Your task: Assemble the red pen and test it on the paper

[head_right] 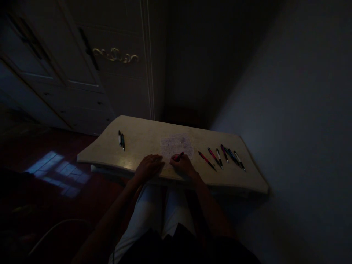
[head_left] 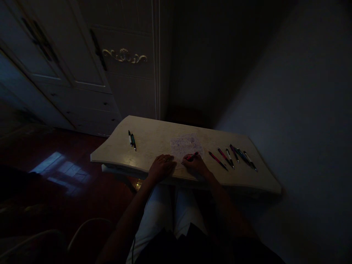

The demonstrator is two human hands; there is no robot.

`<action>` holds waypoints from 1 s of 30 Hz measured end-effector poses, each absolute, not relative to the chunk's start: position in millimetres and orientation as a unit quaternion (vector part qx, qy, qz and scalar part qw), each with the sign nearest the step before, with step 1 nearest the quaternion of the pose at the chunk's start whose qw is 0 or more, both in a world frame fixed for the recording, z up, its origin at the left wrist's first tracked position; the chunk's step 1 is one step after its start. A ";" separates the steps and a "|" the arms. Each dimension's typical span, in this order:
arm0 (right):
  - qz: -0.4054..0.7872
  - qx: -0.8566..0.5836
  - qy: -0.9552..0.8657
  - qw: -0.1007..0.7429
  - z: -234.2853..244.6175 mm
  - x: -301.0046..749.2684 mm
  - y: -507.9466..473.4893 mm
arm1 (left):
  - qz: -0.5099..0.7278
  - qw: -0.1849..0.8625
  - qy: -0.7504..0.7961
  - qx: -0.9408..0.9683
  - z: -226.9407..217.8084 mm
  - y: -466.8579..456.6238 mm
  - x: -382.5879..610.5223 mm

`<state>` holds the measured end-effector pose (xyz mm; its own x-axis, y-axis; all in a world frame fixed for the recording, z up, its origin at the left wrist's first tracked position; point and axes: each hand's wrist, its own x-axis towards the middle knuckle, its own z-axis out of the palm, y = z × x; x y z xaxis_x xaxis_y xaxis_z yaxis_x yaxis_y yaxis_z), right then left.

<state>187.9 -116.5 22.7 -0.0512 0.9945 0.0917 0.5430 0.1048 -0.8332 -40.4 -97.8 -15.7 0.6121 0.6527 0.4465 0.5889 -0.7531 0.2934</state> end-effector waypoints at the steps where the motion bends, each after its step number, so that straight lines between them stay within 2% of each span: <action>1: 0.308 -0.594 -0.652 0.357 22.7 187.6 -116.7 | 0.273 0.060 0.345 0.896 -15.3 -97.9 -40.4; 14: 0.302 -0.598 -0.646 0.366 23.4 187.8 -119.7 | 0.287 0.092 0.352 0.886 -14.9 -99.0 -39.6; 23: 0.232 -0.631 -0.645 0.363 20.8 192.8 -114.4 | 0.281 0.077 0.347 0.891 -13.2 -99.5 -39.5; 30: 0.255 -0.617 -0.650 0.362 20.5 193.6 -114.4 | 0.281 0.079 0.351 0.890 -17.8 -97.4 -39.8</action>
